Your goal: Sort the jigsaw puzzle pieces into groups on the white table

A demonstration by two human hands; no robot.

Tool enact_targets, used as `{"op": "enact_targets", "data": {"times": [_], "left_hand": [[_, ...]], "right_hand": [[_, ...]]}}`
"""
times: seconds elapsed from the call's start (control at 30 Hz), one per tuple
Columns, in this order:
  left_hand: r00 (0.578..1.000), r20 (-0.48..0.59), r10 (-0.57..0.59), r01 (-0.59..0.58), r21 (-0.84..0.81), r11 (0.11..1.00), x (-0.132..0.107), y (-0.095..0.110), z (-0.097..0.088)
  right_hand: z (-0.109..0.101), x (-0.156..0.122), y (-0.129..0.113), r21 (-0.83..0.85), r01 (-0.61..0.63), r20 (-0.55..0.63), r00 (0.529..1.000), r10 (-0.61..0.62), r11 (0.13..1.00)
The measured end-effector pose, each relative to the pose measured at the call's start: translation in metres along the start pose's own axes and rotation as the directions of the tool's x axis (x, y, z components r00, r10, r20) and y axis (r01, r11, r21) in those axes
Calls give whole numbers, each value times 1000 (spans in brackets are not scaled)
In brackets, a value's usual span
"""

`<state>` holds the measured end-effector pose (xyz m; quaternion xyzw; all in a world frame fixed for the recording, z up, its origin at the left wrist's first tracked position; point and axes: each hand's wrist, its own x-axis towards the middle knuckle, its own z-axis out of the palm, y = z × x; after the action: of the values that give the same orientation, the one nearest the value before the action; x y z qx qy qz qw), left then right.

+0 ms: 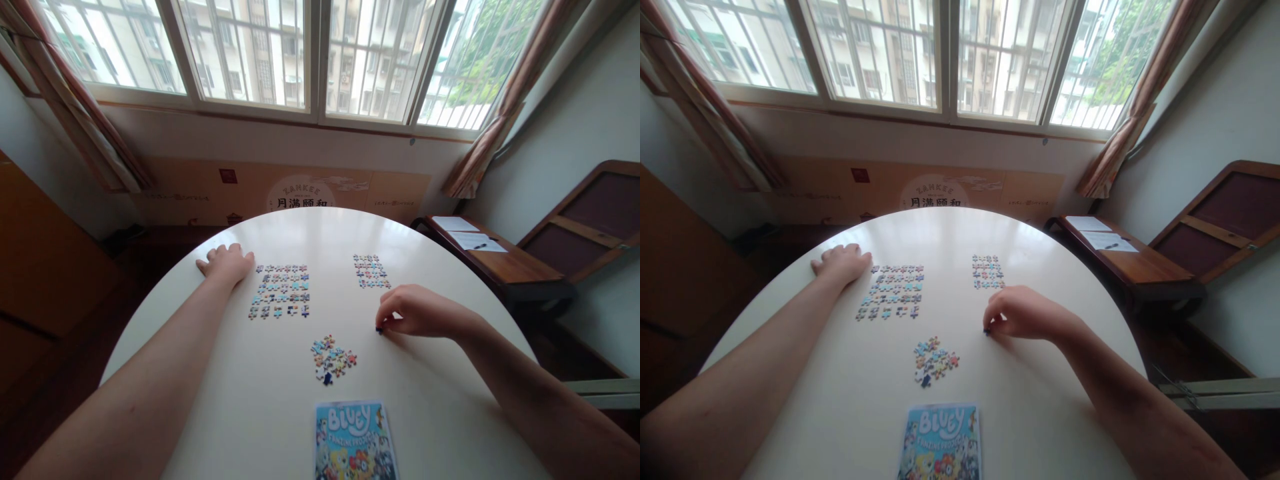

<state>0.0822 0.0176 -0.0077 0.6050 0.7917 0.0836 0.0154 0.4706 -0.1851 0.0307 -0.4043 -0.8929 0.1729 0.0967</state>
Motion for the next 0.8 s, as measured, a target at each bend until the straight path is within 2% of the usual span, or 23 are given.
{"op": "enact_targets", "data": {"times": [0.07, 0.17, 0.4, 0.6, 0.8], "left_hand": [[1000, -4, -3, 3, 0, 1000, 0, 0, 0], [1000, 0, -9, 9, -2, 1000, 0, 0, 0], [1000, 6, 1, -1, 1, 1000, -1, 1, -3], [1000, -4, 10, -10, -16, 1000, -2, 0, -2], [1000, 13, 4, -4, -12, 1000, -3, 0, -4]], "right_hand": [[1, 1, 15, -22, -49, -85, 995, 47, 999], [7, 5, 30, -23, -53, -175, 983, 48, 998], [26, 15, 36, -40, -58, -338, 940, 41, 998], [33, 19, 40, -54, -94, -400, 914, 65, 994], [34, 20, 43, -66, -82, -405, 913, 48, 994]]}}
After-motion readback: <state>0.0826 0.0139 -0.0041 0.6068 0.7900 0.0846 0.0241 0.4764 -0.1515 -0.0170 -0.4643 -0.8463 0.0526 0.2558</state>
